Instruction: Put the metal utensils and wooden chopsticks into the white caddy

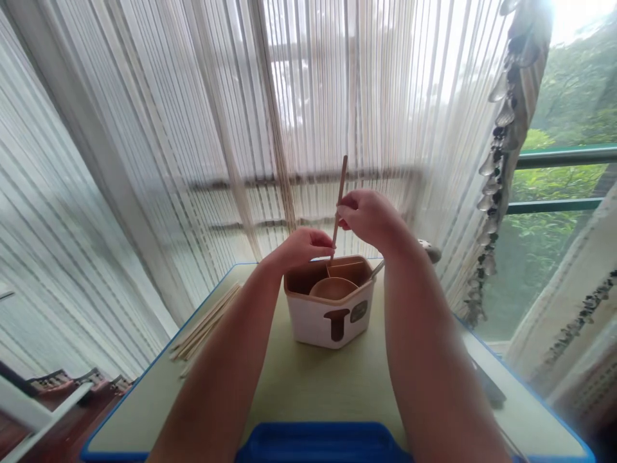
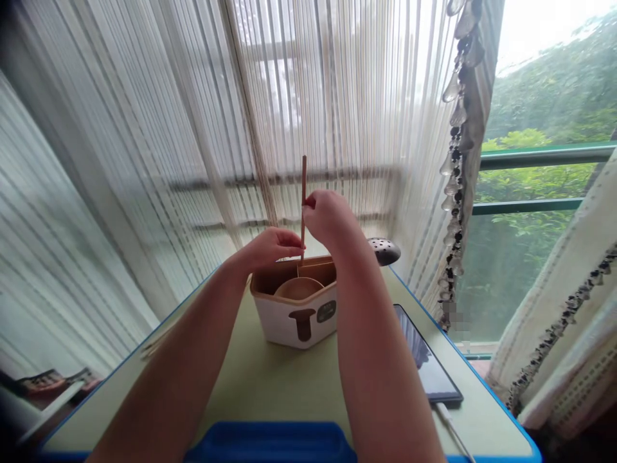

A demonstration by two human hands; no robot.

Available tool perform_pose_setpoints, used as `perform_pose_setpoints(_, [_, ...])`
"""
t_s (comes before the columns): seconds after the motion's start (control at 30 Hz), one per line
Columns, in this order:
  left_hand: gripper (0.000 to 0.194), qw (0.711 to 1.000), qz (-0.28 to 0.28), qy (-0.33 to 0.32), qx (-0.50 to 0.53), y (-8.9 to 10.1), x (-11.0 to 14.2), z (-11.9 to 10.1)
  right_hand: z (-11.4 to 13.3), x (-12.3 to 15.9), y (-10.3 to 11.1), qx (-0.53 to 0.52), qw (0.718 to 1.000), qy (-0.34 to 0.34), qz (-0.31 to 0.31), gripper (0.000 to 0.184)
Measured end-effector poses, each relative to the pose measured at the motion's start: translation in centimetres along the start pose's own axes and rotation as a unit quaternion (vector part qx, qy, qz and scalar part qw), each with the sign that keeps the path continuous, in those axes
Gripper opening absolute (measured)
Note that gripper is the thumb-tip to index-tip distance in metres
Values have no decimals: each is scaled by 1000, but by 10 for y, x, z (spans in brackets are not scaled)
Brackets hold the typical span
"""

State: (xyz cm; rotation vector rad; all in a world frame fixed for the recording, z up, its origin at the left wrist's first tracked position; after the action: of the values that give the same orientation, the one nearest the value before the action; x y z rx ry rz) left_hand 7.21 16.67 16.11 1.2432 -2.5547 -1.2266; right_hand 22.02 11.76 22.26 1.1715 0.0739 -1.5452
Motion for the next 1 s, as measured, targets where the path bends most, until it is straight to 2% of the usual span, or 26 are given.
perform_pose_setpoints(0.2, [23, 990, 26, 32, -134, 3, 4, 0, 9, 3, -4, 9, 1000, -4, -2, 13])
perform_pose_setpoints(0.37, [20, 989, 31, 21, -141, 3, 6, -1, 6, 0, -8, -15, 1000, 3, -21, 20])
perform_pose_setpoints(0.5, [22, 990, 45, 41, -127, 1, 5, 0, 7, -2, -9, -23, 998, 29, -57, 37])
perform_pose_setpoints(0.6, [29, 993, 58, 44, -90, -1, 4, 1, 9, -2, -9, -13, 998, 33, -45, 43])
perform_pose_setpoints(0.77, [39, 999, 43, 24, -5, 1, 3, 5, 8, -1, -13, 5, 1000, 15, -17, 49])
perform_pose_setpoints(1.0, [32, 995, 57, 59, -58, 2, 4, 10, 10, 0, -19, 38, 998, 23, 45, 50])
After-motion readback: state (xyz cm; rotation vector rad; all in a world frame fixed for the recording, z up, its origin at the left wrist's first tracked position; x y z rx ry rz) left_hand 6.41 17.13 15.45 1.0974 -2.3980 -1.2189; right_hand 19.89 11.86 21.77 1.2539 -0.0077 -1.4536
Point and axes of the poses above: each hand's wrist, its own x-axis away from the middle knuckle, its own y-axis out of the back of the hand, z = x × y, the point moved 3 cm from there along -x, towards the middle knuckle, and after that the axes turned 8 degrees about z, right-handed, at the moved point
